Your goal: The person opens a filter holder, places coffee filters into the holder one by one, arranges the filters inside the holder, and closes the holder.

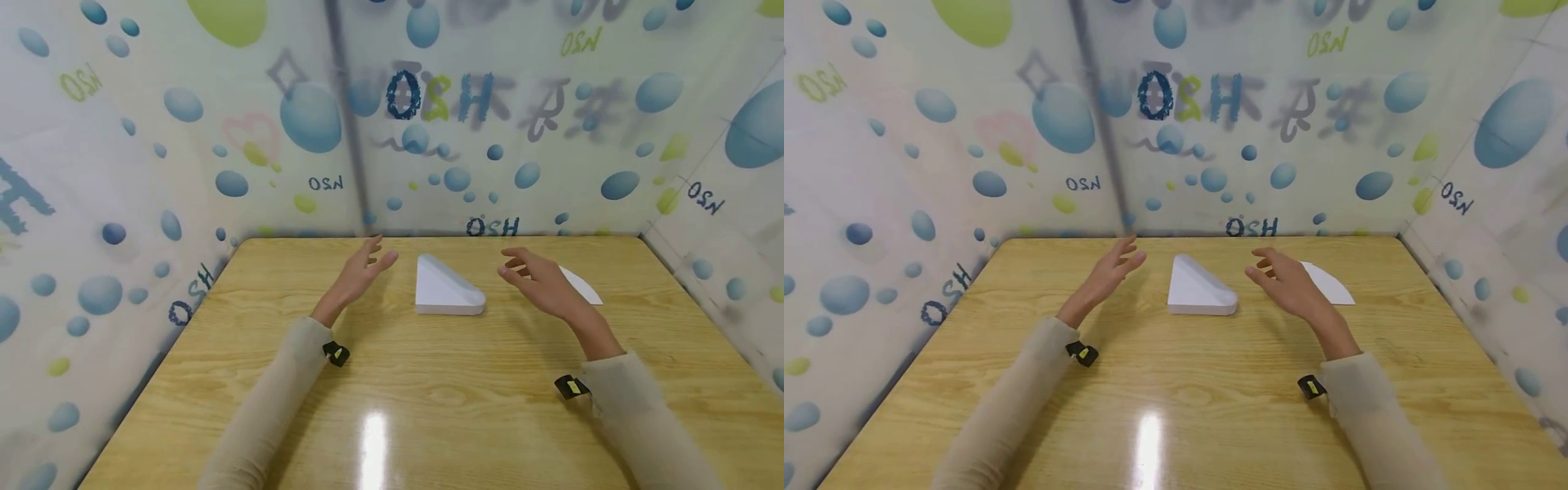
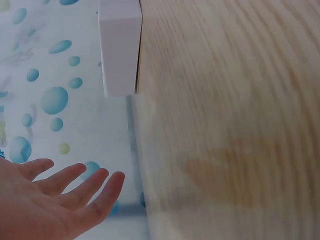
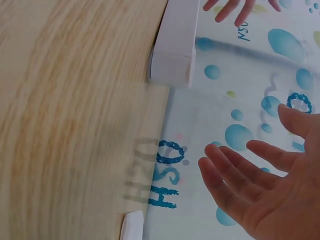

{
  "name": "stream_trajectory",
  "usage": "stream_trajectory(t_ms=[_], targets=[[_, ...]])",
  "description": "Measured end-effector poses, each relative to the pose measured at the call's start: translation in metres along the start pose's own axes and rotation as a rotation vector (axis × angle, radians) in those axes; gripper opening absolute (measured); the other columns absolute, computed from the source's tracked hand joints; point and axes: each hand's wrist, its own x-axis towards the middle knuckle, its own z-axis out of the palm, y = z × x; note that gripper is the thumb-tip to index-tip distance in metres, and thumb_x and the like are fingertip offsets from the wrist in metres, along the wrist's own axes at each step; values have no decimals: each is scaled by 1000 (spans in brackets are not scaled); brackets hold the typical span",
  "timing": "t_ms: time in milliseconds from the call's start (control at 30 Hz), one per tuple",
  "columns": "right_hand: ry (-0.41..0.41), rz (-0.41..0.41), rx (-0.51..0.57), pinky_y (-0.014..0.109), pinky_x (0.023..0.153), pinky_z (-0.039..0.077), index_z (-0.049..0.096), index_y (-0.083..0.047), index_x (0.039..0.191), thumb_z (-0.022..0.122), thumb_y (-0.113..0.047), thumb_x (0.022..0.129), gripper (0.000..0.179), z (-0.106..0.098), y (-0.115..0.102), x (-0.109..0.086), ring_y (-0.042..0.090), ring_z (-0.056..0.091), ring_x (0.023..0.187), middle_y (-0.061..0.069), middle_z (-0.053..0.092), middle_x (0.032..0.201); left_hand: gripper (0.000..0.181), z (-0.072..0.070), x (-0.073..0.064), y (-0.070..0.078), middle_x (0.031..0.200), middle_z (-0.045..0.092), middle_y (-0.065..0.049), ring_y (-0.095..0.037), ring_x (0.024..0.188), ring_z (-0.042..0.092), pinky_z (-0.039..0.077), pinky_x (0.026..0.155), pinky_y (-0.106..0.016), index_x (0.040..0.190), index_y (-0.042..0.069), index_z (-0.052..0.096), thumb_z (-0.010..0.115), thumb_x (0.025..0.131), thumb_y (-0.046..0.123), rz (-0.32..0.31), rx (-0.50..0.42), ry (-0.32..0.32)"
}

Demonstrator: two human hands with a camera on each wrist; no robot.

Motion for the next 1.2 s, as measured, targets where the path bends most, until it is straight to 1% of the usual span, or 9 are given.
stream_trajectory(t_ms=[200, 333, 467, 533, 667, 833, 1000, 1133, 1200], targets=[[-7, 7, 0, 66, 103, 48, 35, -6, 159, 47, -40, 110, 61, 4, 2, -1, 49, 57, 130, 29, 53, 147, 90, 14, 6, -3, 167, 33, -16, -42, 148, 42, 41, 115, -59, 166, 23, 21, 66, 95, 57, -95, -72, -49], [-8, 9, -2, 65, 103, 48, 36, -6, 158, 48, -40, 110, 60, 7, 2, 0, 48, 58, 129, 29, 53, 147, 91, 22, 12, -4, 166, 34, -17, -43, 147, 42, 41, 116, -57, 166, 19, 21, 72, 94, 45, -130, -84, -78], [-19, 12, -5, 64, 103, 48, 37, -5, 158, 49, -39, 110, 60, 9, 3, 2, 48, 58, 129, 29, 53, 147, 93, 27, 20, -3, 166, 35, -17, -42, 147, 44, 41, 116, -57, 165, 17, 22, 75, 92, 41, -149, -78, -99], [-21, 13, -9, 64, 103, 49, 37, -5, 157, 49, -39, 110, 60, 10, 3, 2, 48, 59, 128, 29, 54, 147, 96, 28, 24, -3, 166, 36, -16, -41, 147, 44, 40, 117, -56, 165, 16, 23, 77, 91, 43, -155, -73, -123], [-20, 18, -17, 64, 102, 49, 37, -5, 157, 50, -40, 110, 61, 11, 4, 3, 48, 59, 128, 29, 54, 147, 101, 31, 31, -1, 167, 35, -12, -37, 149, 42, 37, 120, -55, 165, 16, 22, 79, 88, 47, -164, -64, -197], [-25, 25, -29, 64, 102, 50, 37, -4, 157, 50, -41, 109, 62, 13, 5, 2, 48, 59, 127, 30, 54, 147, 99, 34, 39, 2, 169, 32, -9, -35, 153, 37, 35, 122, -53, 165, 14, 22, 78, 90, 44, -140, -40, -268], [-28, 23, -28, 63, 102, 50, 37, -4, 157, 50, -41, 109, 62, 13, 5, 2, 49, 60, 127, 30, 54, 147, 98, 36, 45, 3, 170, 31, -9, -35, 153, 35, 34, 123, -52, 165, 12, 22, 79, 90, 37, -139, -22, -300], [-30, 16, -32, 63, 101, 51, 37, -4, 157, 50, -42, 109, 62, 13, 6, 3, 48, 60, 127, 30, 55, 146, 99, 39, 50, 2, 169, 32, -9, -34, 153, 36, 34, 123, -51, 165, 11, 23, 81, 89, 38, -145, 9, -305], [-35, 13, -32, 63, 101, 51, 37, -4, 157, 50, -41, 109, 62, 13, 7, 3, 48, 60, 126, 30, 55, 146, 98, 41, 54, 1, 169, 33, -10, -34, 153, 36, 34, 123, -51, 164, 10, 24, 80, 89, 39, -136, 24, -313]])
